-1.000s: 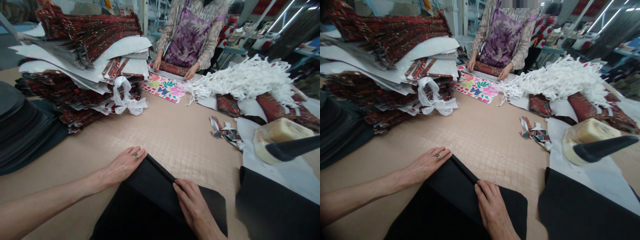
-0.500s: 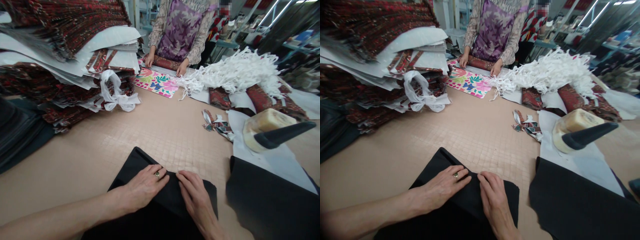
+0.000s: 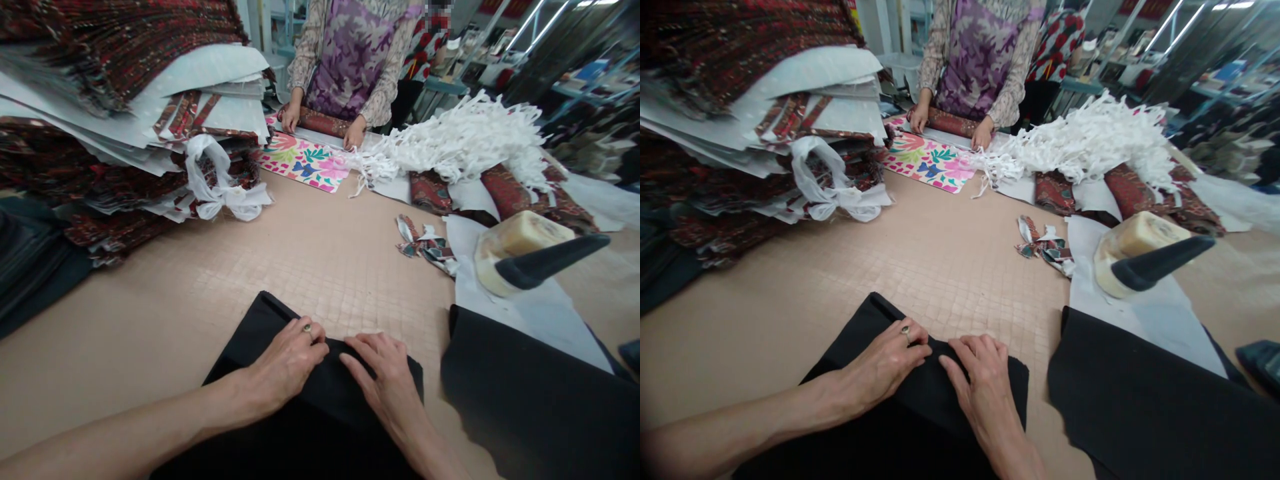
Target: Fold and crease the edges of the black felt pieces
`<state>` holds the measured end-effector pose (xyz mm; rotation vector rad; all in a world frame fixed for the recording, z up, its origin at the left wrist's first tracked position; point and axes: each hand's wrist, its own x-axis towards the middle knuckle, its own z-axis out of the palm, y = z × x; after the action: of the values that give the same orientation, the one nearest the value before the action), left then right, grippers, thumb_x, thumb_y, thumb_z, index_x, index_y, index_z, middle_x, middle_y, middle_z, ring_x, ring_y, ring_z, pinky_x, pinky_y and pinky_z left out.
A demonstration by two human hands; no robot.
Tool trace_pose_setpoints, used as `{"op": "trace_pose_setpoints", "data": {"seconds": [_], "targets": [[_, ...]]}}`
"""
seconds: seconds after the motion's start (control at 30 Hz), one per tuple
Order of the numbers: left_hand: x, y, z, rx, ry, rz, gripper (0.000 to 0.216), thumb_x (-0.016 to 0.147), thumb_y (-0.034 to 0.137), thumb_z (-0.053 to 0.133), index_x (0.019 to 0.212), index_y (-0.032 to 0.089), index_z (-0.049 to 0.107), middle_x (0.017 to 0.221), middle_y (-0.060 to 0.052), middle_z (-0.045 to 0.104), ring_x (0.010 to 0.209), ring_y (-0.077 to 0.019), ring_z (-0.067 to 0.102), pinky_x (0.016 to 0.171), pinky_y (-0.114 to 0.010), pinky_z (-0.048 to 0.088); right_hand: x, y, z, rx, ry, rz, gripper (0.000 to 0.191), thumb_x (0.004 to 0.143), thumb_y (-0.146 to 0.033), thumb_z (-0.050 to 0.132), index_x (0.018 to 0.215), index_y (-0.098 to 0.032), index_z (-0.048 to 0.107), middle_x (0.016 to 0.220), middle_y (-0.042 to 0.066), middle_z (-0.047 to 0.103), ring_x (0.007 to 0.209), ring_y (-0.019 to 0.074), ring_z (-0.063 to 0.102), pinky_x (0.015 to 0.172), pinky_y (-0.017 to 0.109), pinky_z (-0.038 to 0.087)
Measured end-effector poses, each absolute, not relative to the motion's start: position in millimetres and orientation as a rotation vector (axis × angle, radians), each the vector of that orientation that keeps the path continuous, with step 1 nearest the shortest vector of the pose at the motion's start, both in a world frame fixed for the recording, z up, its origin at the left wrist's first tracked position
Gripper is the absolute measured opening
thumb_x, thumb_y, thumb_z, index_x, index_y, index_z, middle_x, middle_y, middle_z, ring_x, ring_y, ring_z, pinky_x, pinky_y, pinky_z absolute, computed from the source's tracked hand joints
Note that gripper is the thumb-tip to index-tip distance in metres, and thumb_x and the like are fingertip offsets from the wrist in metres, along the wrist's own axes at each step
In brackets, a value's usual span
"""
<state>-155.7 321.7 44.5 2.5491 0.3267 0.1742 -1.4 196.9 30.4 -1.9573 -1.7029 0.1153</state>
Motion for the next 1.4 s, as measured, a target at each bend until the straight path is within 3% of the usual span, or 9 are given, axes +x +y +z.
{"op": "trace_pose_setpoints", "data": {"seconds": [0.23, 0.43, 0.6, 0.77, 0.97, 1.07, 1.23, 1.4], "targets": [[-148, 319, 43, 2.414, 0.494, 0.112, 0.010, 0.081, 0.012, 0.056, 0.090, 0.016, 0.059, 0.093, -0.004, 0.054, 0.086, -0.0174, 0.049, 0.080, -0.032, 0.042, -8, 205, 28, -1.913, -1.637, 0.296, 0.012, 0.085, -0.021, 0.052, 0.076, -0.023, 0.058, 0.080, 0.000, 0.059, 0.078, 0.0161, 0.054, 0.072, 0.034, 0.036], [-144, 319, 41, 2.352, 0.566, 0.110, 0.014, 0.075, 0.008, 0.062, 0.085, 0.016, 0.058, 0.091, -0.002, 0.055, 0.088, -0.0177, 0.048, 0.082, -0.033, 0.040, -4, 203, 30, -1.856, -1.728, 0.281, 0.018, 0.085, -0.020, 0.053, 0.102, -0.024, 0.055, 0.088, 0.001, 0.061, 0.081, 0.0163, 0.053, 0.073, 0.034, 0.034], [-151, 323, 44, 2.420, 0.470, 0.144, 0.013, 0.084, 0.010, 0.049, 0.087, 0.015, 0.060, 0.087, -0.004, 0.053, 0.085, -0.0170, 0.046, 0.081, -0.032, 0.040, -7, 204, 39, -1.843, -1.736, 0.213, 0.009, 0.085, -0.017, 0.052, 0.083, -0.023, 0.059, 0.073, -0.001, 0.058, 0.071, 0.0141, 0.051, 0.070, 0.033, 0.033], [-153, 325, 48, 2.442, 0.438, 0.151, 0.011, 0.080, 0.006, 0.052, 0.082, 0.014, 0.058, 0.087, -0.003, 0.052, 0.086, -0.0170, 0.045, 0.081, -0.031, 0.041, -10, 199, 46, -1.767, -1.842, 0.190, 0.014, 0.089, -0.016, 0.044, 0.088, -0.021, 0.058, 0.083, -0.001, 0.061, 0.069, 0.0109, 0.055, 0.072, 0.032, 0.036], [-159, 326, 41, 2.532, 0.273, 0.199, 0.028, 0.082, -0.003, 0.037, 0.096, 0.015, 0.054, 0.090, -0.004, 0.052, 0.084, -0.0153, 0.047, 0.080, -0.027, 0.042, 13, 195, 37, -1.820, -1.823, 0.288, 0.018, 0.090, -0.025, 0.043, 0.084, -0.022, 0.061, 0.076, 0.000, 0.062, 0.067, 0.0122, 0.057, 0.064, 0.027, 0.044], [-161, 328, 36, 2.526, 0.250, 0.168, 0.026, 0.084, -0.001, 0.036, 0.094, 0.015, 0.055, 0.089, -0.004, 0.053, 0.082, -0.0151, 0.048, 0.077, -0.025, 0.043, 21, 193, 32, -1.739, -1.878, 0.275, 0.018, 0.089, -0.019, 0.043, 0.090, -0.022, 0.061, 0.080, 0.001, 0.062, 0.071, 0.0119, 0.057, 0.065, 0.027, 0.046], [-164, 328, 33, 2.561, 0.233, 0.138, 0.030, 0.082, -0.003, 0.039, 0.098, 0.016, 0.055, 0.095, -0.004, 0.054, 0.086, -0.0155, 0.048, 0.077, -0.025, 0.044, 33, 187, 19, -1.543, -2.124, -0.026, 0.028, 0.087, -0.007, 0.041, 0.107, -0.018, 0.058, 0.085, 0.005, 0.061, 0.070, 0.0116, 0.054, 0.062, 0.028, 0.042], [-163, 324, 36, 2.680, 0.175, 0.160, 0.034, 0.082, 0.002, 0.044, 0.111, 0.018, 0.051, 0.104, -0.007, 0.051, 0.090, -0.0187, 0.048, 0.081, -0.031, 0.044, 32, 181, 13, -1.580, -2.172, -0.088, 0.030, 0.088, -0.007, 0.037, 0.110, -0.014, 0.057, 0.090, 0.008, 0.061, 0.076, 0.0142, 0.053, 0.067, 0.032, 0.041]]}}
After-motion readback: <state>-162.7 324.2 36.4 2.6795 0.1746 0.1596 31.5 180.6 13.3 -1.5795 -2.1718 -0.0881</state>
